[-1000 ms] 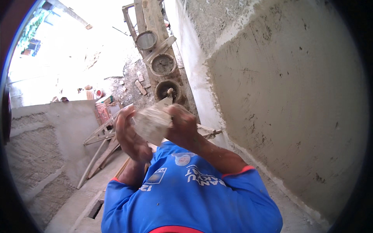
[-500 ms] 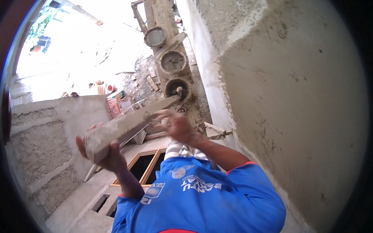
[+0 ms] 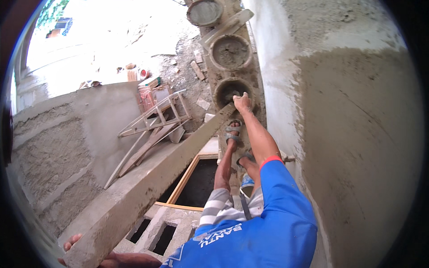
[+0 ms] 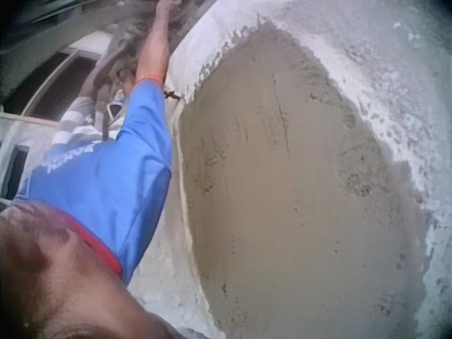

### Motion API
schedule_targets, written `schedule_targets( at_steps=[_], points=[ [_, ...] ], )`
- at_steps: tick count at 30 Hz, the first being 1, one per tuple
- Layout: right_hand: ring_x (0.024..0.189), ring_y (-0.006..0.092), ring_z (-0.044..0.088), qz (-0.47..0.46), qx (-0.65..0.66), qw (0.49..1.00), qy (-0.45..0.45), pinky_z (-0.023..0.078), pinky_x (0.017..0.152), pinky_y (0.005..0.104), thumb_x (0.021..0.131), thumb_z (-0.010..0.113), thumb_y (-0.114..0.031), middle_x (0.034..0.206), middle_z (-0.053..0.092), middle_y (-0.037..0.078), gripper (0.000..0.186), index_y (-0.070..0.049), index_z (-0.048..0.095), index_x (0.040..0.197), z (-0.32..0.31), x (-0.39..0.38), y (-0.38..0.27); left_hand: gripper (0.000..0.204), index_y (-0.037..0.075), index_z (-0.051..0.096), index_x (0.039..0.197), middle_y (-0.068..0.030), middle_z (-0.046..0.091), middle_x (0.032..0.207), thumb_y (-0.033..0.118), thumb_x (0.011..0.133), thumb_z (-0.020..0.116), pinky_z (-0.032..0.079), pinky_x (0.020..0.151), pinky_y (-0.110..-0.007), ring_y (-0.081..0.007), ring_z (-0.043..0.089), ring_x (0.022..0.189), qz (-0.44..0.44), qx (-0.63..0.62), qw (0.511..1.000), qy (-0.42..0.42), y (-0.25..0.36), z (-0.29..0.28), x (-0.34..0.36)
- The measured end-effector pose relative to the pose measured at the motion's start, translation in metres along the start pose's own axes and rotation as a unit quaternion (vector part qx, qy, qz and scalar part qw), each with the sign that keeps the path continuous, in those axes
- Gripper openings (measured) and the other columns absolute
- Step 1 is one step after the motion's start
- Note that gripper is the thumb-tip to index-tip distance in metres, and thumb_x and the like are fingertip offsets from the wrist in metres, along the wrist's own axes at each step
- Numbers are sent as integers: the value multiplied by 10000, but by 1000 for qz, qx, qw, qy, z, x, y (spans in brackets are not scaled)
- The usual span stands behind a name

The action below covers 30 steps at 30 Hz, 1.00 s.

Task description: The person applies plaster to a wall using a trowel and then smooths it with a long wooden board.

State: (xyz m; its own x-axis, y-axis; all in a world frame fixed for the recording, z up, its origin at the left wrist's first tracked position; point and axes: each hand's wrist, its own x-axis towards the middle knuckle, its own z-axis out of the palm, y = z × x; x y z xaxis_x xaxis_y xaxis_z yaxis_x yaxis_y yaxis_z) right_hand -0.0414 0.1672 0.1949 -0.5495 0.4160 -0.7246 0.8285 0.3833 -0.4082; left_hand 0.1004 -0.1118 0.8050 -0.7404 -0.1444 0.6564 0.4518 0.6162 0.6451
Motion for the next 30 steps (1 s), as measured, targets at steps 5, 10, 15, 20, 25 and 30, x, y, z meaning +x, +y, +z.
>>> schedule_targets(
  at_steps=[5, 10, 15, 20, 25, 30],
  points=[
    [963, 369, 628, 36, -46, 996, -68, 558, 715, 483, 875, 534, -268, 1012, 653, 214, 330, -11, 641, 1054, 44, 54, -1, 722, 162, 258, 1450, -126, 317, 1463, 587, 895, 438, 373, 944, -523, -355, 379, 1242, 29, 6, 997, 74, -13, -11, -8],
    [836, 367, 641, -227, -243, 943, -20, 515, 742, 413, 813, 611, -291, 982, 647, 246, 386, -29, 620, 1096, 24, -12, 29, 704, 214, 244, 1456, -91, 283, 1495, 598, 895, 430, 311, 1016, -535, -348, 360, 1269, 20, -134, 990, -26, -5, 4, -1],
    [597, 127, 550, -32, 181, 965, -186, 459, 500, 262, 891, 508, -177, 735, 566, 66, 483, 43, 438, 1315, -118, -111, 31, 896, 156, 254, 1437, -200, 428, 1242, 715, 787, 509, 484, 864, -445, -318, 524, 1051, -28, 83, 993, 74, 14, 20, -3],
    [584, 106, 527, -73, 277, 899, -331, 434, 489, 244, 841, 542, -161, 791, 530, 69, 575, 47, 375, 1351, -249, -222, 19, 904, 174, 204, 1451, -197, 457, 1185, 695, 787, 530, 542, 740, -390, -300, 581, 954, 25, -15, 999, -14, 20, 37, -4],
    [732, 162, 605, -288, 124, 915, -253, 496, 625, 265, 775, 640, -127, 911, 620, 127, 595, 58, 439, 1304, -337, -390, -59, 935, 197, 154, 1457, -192, 465, 1157, 619, 771, 628, 537, 743, -414, -304, 579, 944, 1, -36, 999, -6, 47, 52, -10],
    [1001, 311, 646, -497, 58, 814, -297, 523, 849, 367, 780, 643, -16, 1103, 619, 241, 561, 31, 454, 1307, -389, -493, -77, 947, 137, 134, 1438, -217, 455, 1186, 502, 777, 706, 494, 817, -457, -317, 536, 987, 46, -52, 997, -29, 57, 58, -14]
  ],
)
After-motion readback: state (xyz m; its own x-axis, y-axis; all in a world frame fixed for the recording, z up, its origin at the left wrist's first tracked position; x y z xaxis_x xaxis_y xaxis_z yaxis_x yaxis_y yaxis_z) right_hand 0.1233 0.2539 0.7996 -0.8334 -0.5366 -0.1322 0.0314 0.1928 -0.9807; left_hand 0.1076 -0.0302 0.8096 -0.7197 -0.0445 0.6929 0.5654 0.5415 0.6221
